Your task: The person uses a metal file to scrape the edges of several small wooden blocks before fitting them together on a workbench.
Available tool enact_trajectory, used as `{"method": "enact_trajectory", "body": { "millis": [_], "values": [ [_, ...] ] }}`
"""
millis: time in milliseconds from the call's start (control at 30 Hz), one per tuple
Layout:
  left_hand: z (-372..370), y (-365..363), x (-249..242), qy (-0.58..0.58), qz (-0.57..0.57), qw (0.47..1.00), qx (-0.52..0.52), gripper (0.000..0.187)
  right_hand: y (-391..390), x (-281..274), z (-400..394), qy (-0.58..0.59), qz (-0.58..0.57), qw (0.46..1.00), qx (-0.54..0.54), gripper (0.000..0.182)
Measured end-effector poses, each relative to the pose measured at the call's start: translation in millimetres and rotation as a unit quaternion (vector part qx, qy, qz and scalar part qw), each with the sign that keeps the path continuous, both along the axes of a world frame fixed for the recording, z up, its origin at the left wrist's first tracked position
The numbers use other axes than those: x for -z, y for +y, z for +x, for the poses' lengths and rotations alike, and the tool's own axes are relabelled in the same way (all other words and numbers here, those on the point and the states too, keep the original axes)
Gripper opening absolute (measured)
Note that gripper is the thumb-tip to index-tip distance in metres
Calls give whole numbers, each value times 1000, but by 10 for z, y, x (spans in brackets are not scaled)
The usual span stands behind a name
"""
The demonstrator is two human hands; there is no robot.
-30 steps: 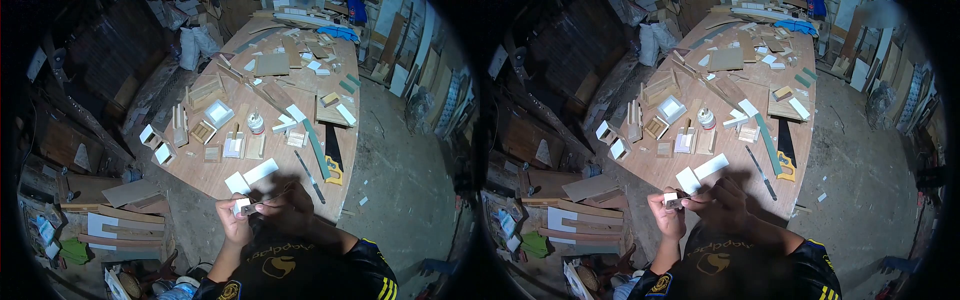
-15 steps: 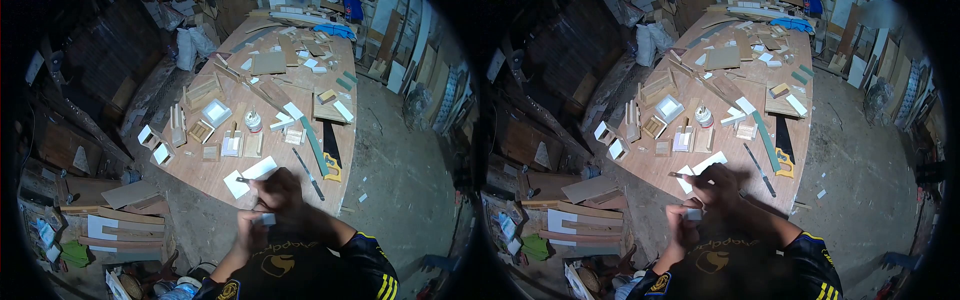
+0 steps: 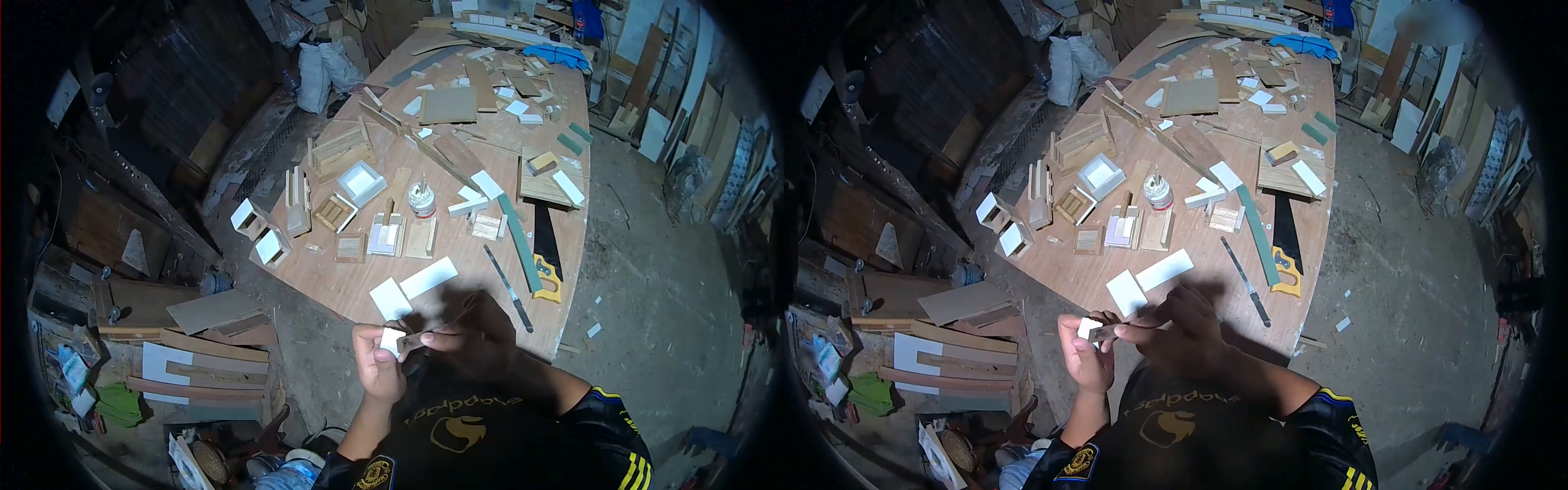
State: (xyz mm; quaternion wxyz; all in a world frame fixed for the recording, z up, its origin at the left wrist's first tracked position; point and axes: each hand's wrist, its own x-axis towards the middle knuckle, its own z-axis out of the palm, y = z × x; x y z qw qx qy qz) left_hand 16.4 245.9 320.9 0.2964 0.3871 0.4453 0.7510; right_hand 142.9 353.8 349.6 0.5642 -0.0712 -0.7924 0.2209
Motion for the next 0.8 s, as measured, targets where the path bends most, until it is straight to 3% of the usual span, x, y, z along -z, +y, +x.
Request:
{"method": "enact_trajectory", "body": {
  "millis": [100, 200, 267, 333, 500, 800],
  "values": [
    [-23, 30, 2, -22, 10, 999, 23, 44, -4, 29, 19, -21, -57, 998, 9, 41],
    [13, 62, -92, 37, -9, 999, 34, 39, 33, 63, 43, -24, -69, 997, 19, 43],
    [-17, 67, -56, -58, 17, 996, 69, 34, 37, 61, 56, -24, -70, 997, 17, 43],
    [-41, 82, -13, -21, 18, 999, 35, 34, 34, 72, 58, -25, -71, 997, 16, 43],
    [-71, -12, -27, 25, -104, 993, 47, 51, 14, 142, 22, -29, -43, 998, 19, 41],
    [40, -36, -15, 60, -109, 992, 10, 63, -28, 91, 10, -49, -3, 999, 10, 34]
  ]
}}
